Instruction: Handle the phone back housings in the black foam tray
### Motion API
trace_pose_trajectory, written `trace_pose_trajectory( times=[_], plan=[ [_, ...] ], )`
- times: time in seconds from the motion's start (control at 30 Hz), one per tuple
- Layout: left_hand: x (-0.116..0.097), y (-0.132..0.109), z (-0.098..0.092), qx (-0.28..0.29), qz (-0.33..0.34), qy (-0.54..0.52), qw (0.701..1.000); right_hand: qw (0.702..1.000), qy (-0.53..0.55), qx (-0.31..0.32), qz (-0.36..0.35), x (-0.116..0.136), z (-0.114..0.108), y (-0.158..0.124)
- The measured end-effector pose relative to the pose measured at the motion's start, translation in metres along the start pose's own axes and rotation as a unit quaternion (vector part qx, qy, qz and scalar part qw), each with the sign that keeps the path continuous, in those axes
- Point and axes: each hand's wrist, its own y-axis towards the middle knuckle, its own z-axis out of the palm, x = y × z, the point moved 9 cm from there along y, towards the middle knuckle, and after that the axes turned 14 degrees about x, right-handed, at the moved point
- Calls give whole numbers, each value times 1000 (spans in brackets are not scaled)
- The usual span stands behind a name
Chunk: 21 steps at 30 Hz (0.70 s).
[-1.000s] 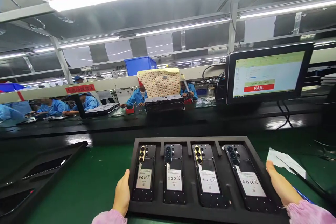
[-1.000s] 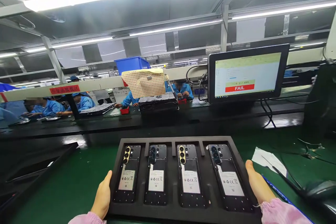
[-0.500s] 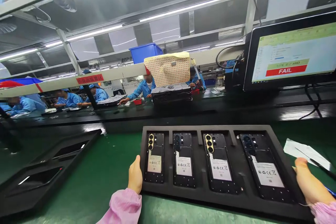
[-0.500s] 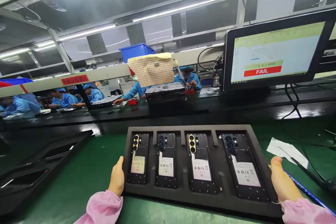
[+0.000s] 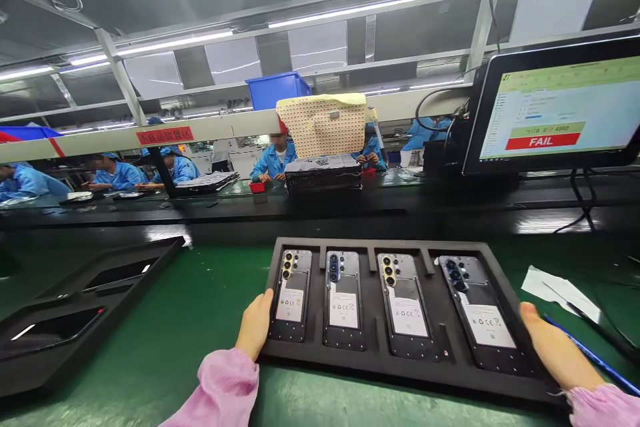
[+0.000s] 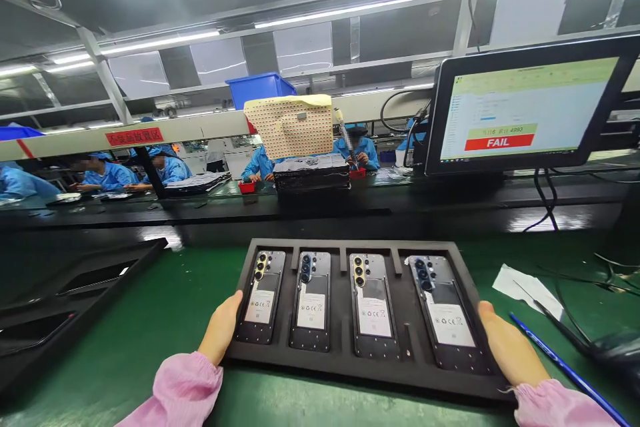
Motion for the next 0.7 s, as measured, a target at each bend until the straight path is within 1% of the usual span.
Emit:
trace_pose_trajectory(
  times=[0.1, 0.17, 0.2, 0.23, 0.33, 0.37, 0.43, 0.5, 0.57, 0.63, 0.7],
  plan=[
    [-9, -14, 4, 5, -11, 145, 989, 994, -105, 34, -20, 7, 5, 0],
    [-17, -22, 7, -11, 3, 228, 974, 984, -166, 29, -49, 12, 11, 1],
    [-20, -24, 10, -9, 12, 271, 962, 979, -192, 27, -66, 14, 15, 1],
    [-23, -24, 15, 5, 19, 310, 950, 973, -213, 29, -83, 15, 20, 1],
    [-27, -14, 33, 84, 34, 385, 918, 955, -265, 49, -125, 20, 38, 2],
    [-29, -9, 37, 104, 41, 393, 913, 949, -281, 53, -130, 23, 42, 2],
    [-38, 3, 42, 126, 58, 397, 907, 940, -310, 58, -127, 31, 48, 2],
    [-46, 15, 48, 137, 67, 407, 901, 932, -329, 72, -131, 49, 57, 2],
    [-52, 26, 53, 130, 67, 418, 896, 923, -335, 95, -163, 76, 76, 2],
    [-55, 34, 57, 105, 67, 433, 893, 912, -327, 123, -215, 108, 104, 0],
    [-54, 37, 61, 86, 73, 444, 889, 902, -312, 151, -257, 131, 135, -3]
  ],
)
